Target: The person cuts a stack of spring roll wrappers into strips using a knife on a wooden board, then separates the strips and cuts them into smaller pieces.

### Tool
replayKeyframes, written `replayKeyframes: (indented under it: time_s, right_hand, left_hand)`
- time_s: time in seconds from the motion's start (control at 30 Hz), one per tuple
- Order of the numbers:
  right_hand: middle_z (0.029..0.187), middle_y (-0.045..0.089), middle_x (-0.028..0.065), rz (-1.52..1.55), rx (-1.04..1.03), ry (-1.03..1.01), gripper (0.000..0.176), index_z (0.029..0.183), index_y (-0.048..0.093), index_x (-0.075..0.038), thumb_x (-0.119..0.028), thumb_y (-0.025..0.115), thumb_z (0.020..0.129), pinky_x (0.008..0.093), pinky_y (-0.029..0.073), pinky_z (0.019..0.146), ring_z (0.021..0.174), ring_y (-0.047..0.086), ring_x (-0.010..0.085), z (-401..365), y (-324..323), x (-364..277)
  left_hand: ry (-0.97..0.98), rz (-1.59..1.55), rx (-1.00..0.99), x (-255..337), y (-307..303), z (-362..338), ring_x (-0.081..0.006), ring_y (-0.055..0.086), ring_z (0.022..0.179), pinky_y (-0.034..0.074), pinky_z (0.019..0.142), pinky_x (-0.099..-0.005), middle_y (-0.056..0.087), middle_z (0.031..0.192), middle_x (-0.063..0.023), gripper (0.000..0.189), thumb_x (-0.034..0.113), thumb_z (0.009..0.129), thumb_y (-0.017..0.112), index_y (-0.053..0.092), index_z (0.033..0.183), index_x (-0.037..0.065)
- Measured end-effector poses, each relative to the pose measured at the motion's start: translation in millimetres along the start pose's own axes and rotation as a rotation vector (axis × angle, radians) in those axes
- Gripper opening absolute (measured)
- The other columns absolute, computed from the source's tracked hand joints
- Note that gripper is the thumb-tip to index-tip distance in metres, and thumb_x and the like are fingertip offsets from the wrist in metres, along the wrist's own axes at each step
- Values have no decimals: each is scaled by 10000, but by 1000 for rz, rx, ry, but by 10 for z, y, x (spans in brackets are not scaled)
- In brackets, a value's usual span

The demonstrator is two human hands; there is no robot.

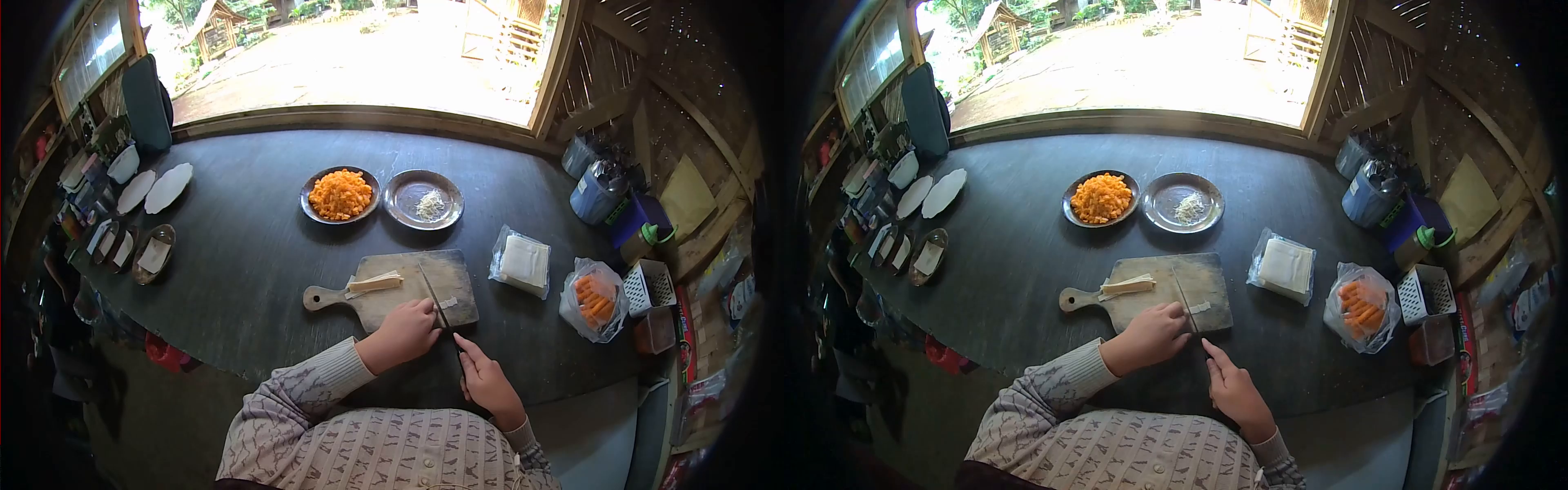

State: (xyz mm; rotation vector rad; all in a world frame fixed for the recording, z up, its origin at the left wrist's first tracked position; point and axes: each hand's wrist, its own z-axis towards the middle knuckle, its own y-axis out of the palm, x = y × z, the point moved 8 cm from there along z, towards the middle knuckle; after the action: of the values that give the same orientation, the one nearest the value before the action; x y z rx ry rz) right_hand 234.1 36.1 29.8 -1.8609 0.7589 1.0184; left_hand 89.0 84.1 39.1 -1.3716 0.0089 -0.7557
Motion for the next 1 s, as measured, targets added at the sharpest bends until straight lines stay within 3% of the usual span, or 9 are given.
replayKeyframes:
  time_s: [0.53,0.63,0.8,1.0]
  right_hand:
    - [537,516,42,23,1,-4,375,1409,484,-139,-206,438,1043,288,431,454,432,493,113,214,32,-42]
    - [533,484,23,92,-20,-7,373,1413,481,-138,-207,420,1051,276,401,428,420,453,96,247,16,-5]
    - [546,511,24,111,-42,36,395,1434,475,-170,-229,438,1044,275,451,464,456,501,100,152,-2,43]
    - [567,512,12,103,-16,22,388,1430,479,-147,-189,427,1047,251,434,466,463,486,78,4,-6,44]
  left_hand:
    - [8,46,-30,22,53,4,-307,613,943,505,839,-401,608,988,-129,255,228,858,650,678,954,-6]
    - [31,74,48,-16,35,37,-306,617,923,507,831,-397,614,947,-129,207,184,863,626,682,922,-6]
    - [20,24,65,-68,23,45,-307,625,884,517,794,-393,614,905,-130,129,72,817,589,676,876,-3]
    - [16,41,53,-52,16,49,-314,623,865,516,790,-399,607,909,-127,123,53,790,588,670,864,-2]
